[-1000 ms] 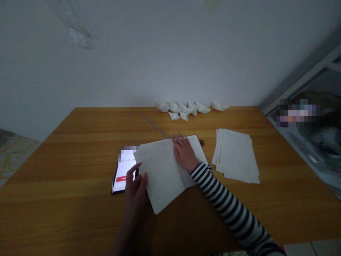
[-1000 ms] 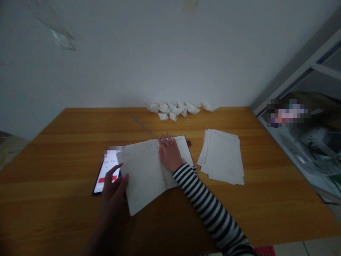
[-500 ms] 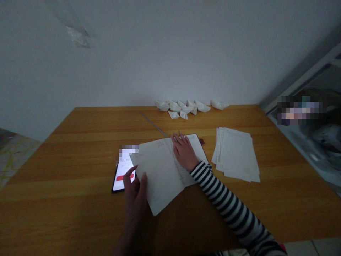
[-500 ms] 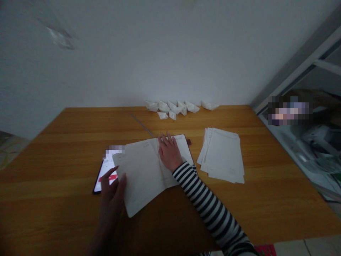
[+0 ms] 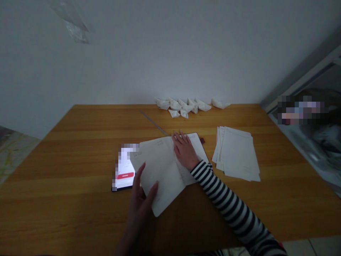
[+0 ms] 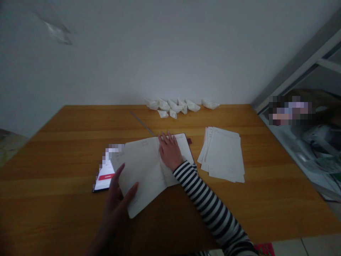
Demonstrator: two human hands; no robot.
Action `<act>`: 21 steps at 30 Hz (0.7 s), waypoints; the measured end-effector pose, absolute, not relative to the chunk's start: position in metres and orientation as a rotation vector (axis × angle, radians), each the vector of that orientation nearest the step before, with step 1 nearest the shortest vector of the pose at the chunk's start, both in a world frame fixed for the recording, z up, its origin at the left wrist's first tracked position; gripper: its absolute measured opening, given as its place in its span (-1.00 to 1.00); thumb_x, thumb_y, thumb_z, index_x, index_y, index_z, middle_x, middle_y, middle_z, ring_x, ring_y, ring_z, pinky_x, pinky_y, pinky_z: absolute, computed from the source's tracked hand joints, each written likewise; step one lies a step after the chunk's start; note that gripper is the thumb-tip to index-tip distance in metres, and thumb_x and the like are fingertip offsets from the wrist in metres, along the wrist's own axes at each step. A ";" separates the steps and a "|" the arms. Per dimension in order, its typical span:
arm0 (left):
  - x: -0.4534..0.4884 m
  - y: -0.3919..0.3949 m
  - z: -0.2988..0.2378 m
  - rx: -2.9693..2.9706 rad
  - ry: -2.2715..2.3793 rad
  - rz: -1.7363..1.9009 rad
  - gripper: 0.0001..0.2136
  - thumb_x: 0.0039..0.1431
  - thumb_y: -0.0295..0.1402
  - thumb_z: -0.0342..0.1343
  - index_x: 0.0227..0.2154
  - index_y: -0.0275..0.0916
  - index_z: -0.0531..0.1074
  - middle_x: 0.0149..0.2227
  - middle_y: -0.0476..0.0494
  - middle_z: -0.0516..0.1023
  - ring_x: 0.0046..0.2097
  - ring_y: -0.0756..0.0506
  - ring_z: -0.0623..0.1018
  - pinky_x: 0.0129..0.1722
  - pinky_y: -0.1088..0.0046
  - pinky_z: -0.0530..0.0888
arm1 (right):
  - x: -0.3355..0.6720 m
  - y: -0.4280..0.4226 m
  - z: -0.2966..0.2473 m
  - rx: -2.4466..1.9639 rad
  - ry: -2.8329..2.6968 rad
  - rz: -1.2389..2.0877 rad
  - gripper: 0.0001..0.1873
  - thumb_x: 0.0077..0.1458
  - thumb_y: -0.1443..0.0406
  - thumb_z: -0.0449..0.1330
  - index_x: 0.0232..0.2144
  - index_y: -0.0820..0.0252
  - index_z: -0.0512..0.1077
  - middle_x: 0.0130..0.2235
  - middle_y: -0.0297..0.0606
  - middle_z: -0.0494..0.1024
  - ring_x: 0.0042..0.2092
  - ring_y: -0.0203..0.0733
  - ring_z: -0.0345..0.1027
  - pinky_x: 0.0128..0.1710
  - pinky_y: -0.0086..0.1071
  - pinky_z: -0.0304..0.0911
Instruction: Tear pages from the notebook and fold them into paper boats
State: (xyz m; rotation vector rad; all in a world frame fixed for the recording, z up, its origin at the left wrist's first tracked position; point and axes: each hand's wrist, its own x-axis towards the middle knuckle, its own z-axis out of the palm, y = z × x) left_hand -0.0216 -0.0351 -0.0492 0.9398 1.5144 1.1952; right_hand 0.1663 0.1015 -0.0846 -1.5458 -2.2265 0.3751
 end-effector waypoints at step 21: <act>-0.001 -0.050 -0.018 0.627 1.609 1.237 -0.50 -0.08 -0.14 0.35 -0.08 -0.07 0.32 -0.49 0.08 0.45 -0.53 -0.03 0.45 -0.60 0.57 0.38 | 0.167 0.103 -0.085 -1.558 -2.237 0.377 -0.44 0.33 0.32 -0.11 0.33 0.31 0.15 0.40 -0.11 0.11 0.45 -0.03 -0.23 0.40 -0.03 -0.25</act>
